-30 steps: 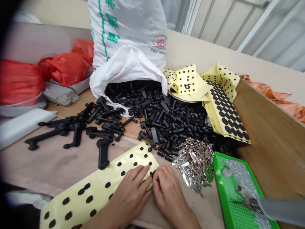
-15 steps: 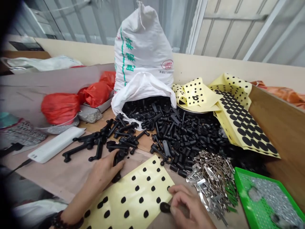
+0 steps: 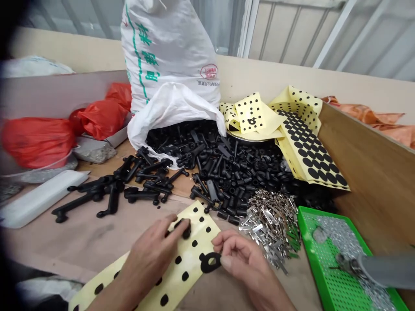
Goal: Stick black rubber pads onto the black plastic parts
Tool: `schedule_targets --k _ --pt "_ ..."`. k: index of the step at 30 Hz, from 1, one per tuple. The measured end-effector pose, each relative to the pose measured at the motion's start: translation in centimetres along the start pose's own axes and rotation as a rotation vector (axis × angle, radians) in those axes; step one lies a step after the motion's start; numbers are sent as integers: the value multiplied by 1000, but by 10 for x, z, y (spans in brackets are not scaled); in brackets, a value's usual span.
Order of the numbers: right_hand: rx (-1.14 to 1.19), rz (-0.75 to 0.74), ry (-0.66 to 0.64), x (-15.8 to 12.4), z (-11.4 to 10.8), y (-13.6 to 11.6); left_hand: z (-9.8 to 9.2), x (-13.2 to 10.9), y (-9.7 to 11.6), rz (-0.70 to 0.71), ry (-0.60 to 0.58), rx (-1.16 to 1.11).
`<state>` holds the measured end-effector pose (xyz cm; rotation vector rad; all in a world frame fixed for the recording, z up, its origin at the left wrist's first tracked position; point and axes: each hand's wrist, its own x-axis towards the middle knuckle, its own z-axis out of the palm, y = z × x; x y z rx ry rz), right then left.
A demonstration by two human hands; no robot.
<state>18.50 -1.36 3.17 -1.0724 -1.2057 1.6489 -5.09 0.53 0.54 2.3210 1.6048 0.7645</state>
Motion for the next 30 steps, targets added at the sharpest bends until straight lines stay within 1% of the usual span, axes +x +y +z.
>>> schedule_targets --k 1,2,3,4,5,6,9,10,11,12,14,16,18,20,22,23,25,27,30 --pt "13 3 10 0 -1 0 5 -4 -1 108 -29 124" --pt "28 9 24 -1 -1 1 9 -8 -1 189 -55 182" --pt "41 16 38 -1 -1 1 12 -11 -2 244 -78 189" --pt "55 25 50 0 -1 1 13 -13 -2 270 -90 162" --pt "72 36 60 0 -1 2 13 -14 -2 265 -92 117" --pt "92 44 67 2 0 2 11 -14 -1 227 -88 68" --pt "154 50 78 6 2 4 5 -7 2 32 -108 -55" --pt "168 50 82 7 3 5 4 -4 3 -12 -123 -73" --pt "179 50 89 9 3 5 3 -2 4 -26 -135 -75" --pt "188 54 96 10 3 6 4 -1 4 -4 -134 -58" --pt "212 67 111 11 3 6 8 -3 5 120 -68 39" --pt "252 81 117 12 3 6 13 -9 6 287 26 170" --pt "300 85 106 12 2 7 17 -16 10 432 89 260" --pt "343 79 87 13 0 9 17 -22 17 495 110 279" --pt "372 78 71 13 -2 11 15 -27 25 480 104 244" --pt "384 82 67 13 -3 12 13 -29 28 459 78 212" --pt "396 96 61 12 -3 14 10 -31 31 399 -31 121" --pt "394 109 59 11 -3 14 9 -31 30 301 -127 32" --pt "367 117 41 10 0 13 6 -20 25 89 -222 -78"
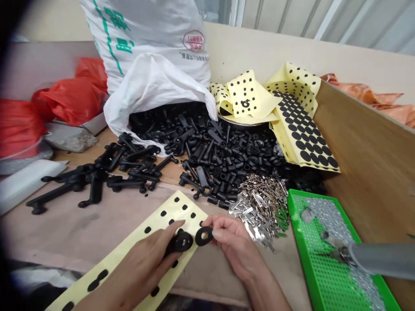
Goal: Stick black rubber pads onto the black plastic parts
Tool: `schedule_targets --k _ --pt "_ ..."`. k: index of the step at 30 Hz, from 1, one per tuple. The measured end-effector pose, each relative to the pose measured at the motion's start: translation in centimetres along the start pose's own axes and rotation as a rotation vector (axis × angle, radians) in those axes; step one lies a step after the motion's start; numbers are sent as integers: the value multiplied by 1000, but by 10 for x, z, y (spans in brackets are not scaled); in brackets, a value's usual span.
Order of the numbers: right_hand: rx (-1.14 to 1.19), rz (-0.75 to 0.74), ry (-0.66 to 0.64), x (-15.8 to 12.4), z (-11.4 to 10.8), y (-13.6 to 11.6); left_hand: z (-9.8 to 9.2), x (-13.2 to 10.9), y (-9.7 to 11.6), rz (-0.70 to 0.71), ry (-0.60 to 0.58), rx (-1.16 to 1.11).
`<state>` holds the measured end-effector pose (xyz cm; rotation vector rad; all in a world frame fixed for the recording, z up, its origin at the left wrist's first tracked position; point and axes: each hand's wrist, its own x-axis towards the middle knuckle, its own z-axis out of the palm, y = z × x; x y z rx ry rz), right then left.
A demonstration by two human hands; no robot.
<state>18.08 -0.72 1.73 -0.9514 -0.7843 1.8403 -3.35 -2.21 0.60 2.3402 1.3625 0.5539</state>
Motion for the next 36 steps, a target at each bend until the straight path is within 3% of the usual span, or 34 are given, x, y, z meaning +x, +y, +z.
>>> schedule_targets --k 4,7,13,19,36 --pt "-9 -1 -30 0 4 2 -16 21 1 -279 -253 -206" --pt "16 -1 -43 2 6 4 -23 30 6 -384 -269 -317" --pt "13 8 -34 4 9 6 -13 27 6 -392 -233 -627" --pt "-48 -16 -10 4 8 10 -6 26 7 -464 -289 -925" --pt "-82 -27 30 7 8 13 -1 21 6 -412 -235 -881"
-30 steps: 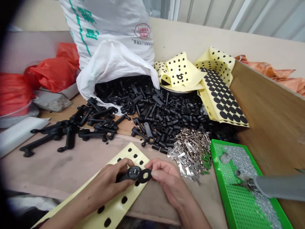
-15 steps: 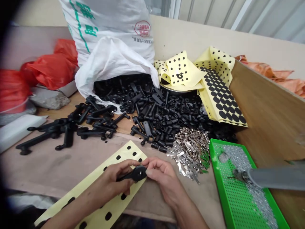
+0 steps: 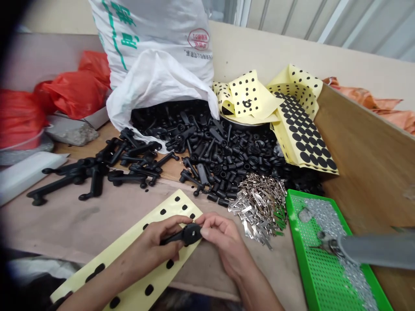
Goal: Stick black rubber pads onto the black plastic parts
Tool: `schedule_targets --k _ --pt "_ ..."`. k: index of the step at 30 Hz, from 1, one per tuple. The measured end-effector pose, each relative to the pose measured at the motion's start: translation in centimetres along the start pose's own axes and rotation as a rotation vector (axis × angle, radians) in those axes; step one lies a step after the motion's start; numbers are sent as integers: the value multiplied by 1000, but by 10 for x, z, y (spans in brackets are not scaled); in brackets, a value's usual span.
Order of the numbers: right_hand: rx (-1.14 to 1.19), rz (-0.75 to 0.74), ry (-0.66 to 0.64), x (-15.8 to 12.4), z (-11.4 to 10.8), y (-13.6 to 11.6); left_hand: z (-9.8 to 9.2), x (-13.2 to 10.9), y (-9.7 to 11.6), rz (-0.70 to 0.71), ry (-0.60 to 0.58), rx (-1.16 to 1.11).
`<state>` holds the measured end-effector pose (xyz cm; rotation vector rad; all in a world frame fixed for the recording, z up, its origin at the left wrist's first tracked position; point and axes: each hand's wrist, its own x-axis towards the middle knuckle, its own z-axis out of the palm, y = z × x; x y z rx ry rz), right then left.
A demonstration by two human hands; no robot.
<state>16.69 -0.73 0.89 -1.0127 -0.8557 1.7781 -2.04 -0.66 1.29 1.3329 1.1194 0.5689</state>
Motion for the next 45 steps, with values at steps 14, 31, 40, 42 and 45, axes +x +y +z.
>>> schedule_targets --k 14,31,40,42,45 --pt "24 12 13 -1 1 -1 2 -1 8 -12 51 142" --pt "-49 -10 60 -2 3 1 5 -4 12 34 60 200" --pt "-93 -21 73 -4 4 2 6 -6 14 60 65 220" --pt "-109 -34 72 -3 3 3 5 -7 14 60 71 226" --pt "-140 -58 68 -2 2 5 5 -8 13 65 73 235"
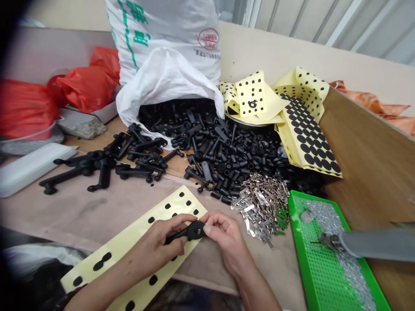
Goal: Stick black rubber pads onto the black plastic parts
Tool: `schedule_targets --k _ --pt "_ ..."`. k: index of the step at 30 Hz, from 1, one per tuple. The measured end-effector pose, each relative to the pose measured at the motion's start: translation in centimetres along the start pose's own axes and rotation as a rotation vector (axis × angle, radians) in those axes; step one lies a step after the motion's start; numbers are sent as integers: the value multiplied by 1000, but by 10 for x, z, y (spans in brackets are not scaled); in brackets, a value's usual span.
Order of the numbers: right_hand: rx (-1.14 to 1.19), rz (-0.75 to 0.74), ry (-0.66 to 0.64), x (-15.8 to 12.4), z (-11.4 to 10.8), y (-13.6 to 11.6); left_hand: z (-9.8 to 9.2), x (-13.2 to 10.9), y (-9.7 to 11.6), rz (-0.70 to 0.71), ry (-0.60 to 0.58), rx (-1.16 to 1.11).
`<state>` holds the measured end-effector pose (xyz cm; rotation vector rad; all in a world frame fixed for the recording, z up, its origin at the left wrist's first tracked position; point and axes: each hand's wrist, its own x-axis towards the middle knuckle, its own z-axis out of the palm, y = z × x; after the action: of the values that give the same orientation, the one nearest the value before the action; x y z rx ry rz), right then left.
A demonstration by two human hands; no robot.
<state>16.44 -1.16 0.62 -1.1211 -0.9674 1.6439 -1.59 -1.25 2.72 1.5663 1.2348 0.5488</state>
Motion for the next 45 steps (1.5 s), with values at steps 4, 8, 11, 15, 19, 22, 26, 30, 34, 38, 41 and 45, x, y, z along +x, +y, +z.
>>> schedule_targets --k 4,8,11,15,19,22,26,30,34,38,41,45 --pt "-6 -3 -5 0 -1 2 0 -1 0 12 -4 -20" --pt "-36 -13 -6 -1 -1 3 1 -1 -1 20 -1 -96" --pt "-67 -27 -5 -2 -1 3 4 -1 -3 25 32 -113" --pt "-101 -33 28 -4 2 1 10 -4 -7 85 138 -77" --pt "-96 -22 58 -5 4 -1 15 -8 -6 132 170 -39" --pt "-107 1 61 -7 6 -2 13 -10 -4 115 132 2" --pt "-117 -11 51 -10 8 -3 8 -7 -1 -15 42 -23" --pt "-153 -61 14 -12 10 -5 6 1 -1 -110 -78 -184" --pt "-123 -43 36 -14 9 -4 11 4 -2 -125 -19 -282" --pt "22 24 28 -17 6 -2 14 2 -4 -126 40 -351" --pt "93 71 7 -20 6 -2 14 -1 -2 -113 67 -329" --pt "236 97 -38 -22 7 -1 10 -5 3 -134 83 -417"
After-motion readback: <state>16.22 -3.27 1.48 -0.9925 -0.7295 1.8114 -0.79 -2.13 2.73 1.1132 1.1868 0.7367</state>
